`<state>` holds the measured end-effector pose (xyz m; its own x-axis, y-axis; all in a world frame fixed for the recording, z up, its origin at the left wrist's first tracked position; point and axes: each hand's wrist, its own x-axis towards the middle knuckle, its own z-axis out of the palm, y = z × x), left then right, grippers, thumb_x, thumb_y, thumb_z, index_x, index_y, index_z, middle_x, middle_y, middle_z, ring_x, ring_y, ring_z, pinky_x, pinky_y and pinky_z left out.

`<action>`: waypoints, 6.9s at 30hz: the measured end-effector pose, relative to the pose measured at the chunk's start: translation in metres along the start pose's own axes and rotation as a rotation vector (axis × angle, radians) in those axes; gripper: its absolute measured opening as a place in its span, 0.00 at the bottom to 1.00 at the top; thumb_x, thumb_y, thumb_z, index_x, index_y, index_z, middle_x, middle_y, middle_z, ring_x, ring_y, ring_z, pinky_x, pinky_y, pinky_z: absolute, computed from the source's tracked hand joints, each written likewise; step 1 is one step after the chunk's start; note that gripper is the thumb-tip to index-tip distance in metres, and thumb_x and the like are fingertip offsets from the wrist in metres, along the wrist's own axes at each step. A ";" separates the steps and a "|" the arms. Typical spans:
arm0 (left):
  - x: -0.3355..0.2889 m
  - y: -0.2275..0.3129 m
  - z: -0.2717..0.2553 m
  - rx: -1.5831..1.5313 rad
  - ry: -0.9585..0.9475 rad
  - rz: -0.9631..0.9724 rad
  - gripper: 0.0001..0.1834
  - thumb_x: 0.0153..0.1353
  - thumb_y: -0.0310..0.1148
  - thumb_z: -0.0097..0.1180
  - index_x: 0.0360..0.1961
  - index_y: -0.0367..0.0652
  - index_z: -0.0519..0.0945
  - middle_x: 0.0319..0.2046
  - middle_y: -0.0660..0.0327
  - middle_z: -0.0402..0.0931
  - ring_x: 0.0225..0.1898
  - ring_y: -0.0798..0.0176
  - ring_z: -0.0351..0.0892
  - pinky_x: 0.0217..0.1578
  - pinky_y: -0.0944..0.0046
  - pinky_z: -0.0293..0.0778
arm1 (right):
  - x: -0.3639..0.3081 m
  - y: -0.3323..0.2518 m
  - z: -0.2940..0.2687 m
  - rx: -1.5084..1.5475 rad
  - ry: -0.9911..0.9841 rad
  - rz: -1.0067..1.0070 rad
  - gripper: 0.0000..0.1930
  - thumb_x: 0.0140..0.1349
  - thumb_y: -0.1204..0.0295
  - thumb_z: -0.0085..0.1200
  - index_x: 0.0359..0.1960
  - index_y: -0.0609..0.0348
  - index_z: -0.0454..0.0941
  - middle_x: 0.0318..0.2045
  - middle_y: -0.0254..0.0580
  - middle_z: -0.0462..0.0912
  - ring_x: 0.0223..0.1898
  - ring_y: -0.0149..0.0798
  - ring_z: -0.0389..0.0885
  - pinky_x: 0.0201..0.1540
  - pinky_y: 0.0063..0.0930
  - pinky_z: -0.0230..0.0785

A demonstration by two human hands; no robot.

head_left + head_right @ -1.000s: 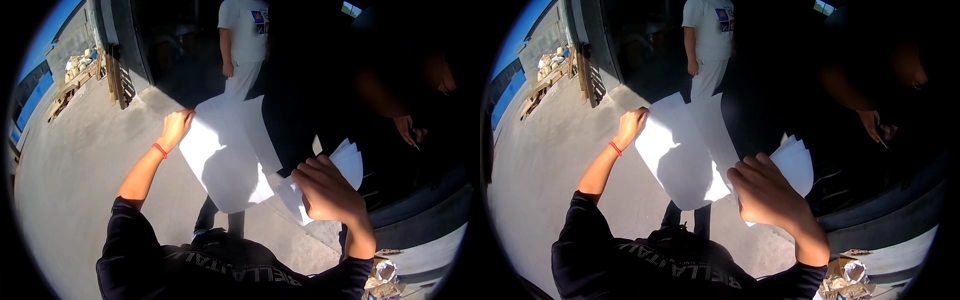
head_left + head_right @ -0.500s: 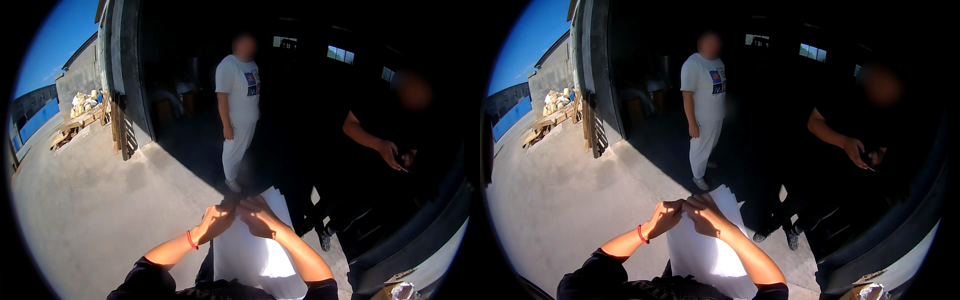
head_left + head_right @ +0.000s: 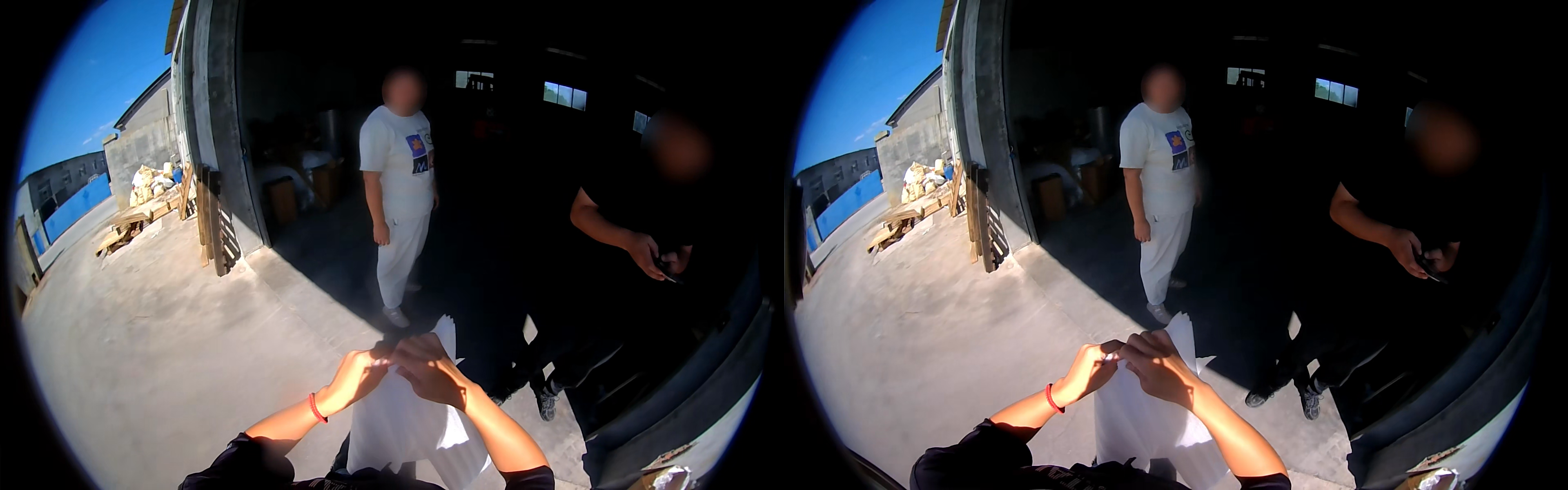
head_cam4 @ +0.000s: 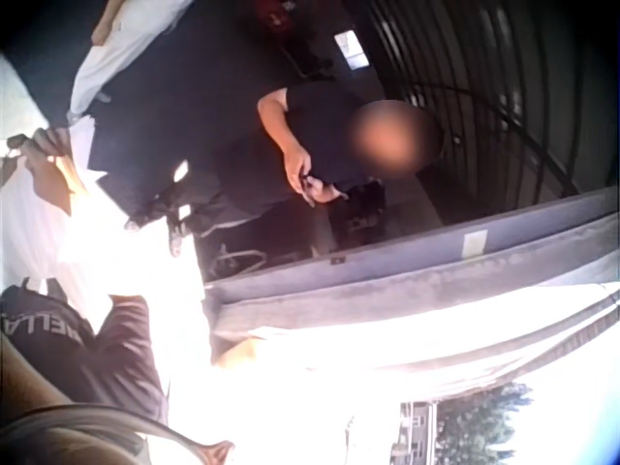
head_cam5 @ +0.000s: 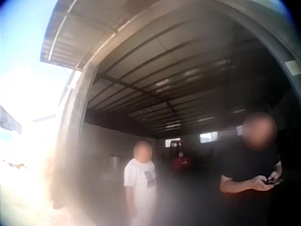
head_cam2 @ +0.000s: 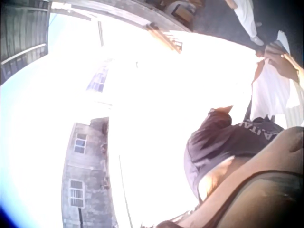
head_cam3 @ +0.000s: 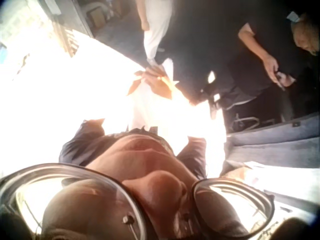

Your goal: The person folds white foam sheets into rectangular pads. They use both hands to align and fold the material repeatedly, eventually placing the folded stacks on the floor.

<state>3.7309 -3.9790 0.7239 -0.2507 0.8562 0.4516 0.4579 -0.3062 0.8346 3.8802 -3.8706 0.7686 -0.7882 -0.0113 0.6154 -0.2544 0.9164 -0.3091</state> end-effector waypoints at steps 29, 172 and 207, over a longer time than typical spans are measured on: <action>-0.016 0.050 -0.002 0.361 0.001 -0.032 0.10 0.50 0.20 0.50 0.35 0.41 0.75 0.24 0.48 0.74 0.26 0.43 0.75 0.26 0.60 0.71 | -0.001 -0.008 0.000 -0.055 0.047 -0.110 0.06 0.50 0.80 0.53 0.30 0.57 0.73 0.29 0.37 0.72 0.36 0.36 0.71 0.42 0.30 0.54; 0.172 0.014 -0.138 1.120 0.694 0.223 0.10 0.62 0.33 0.45 0.31 0.39 0.75 0.24 0.45 0.74 0.28 0.41 0.74 0.26 0.53 0.67 | -0.126 0.140 0.032 -0.191 -0.432 -0.139 0.04 0.49 0.72 0.53 0.26 0.56 0.73 0.26 0.35 0.76 0.33 0.35 0.75 0.37 0.31 0.65; 0.122 -0.042 0.010 0.562 0.049 -0.249 0.13 0.54 0.39 0.54 0.31 0.39 0.76 0.19 0.50 0.75 0.23 0.50 0.76 0.26 0.59 0.70 | -0.040 0.157 -0.056 0.329 0.263 0.367 0.10 0.47 0.79 0.59 0.33 0.65 0.78 0.36 0.43 0.78 0.34 0.41 0.80 0.36 0.28 0.72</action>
<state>3.6895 -3.8573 0.7413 -0.4409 0.8495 0.2896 0.7565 0.1781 0.6293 3.9031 -3.7042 0.7359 -0.7020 0.4244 0.5719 -0.1839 0.6678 -0.7212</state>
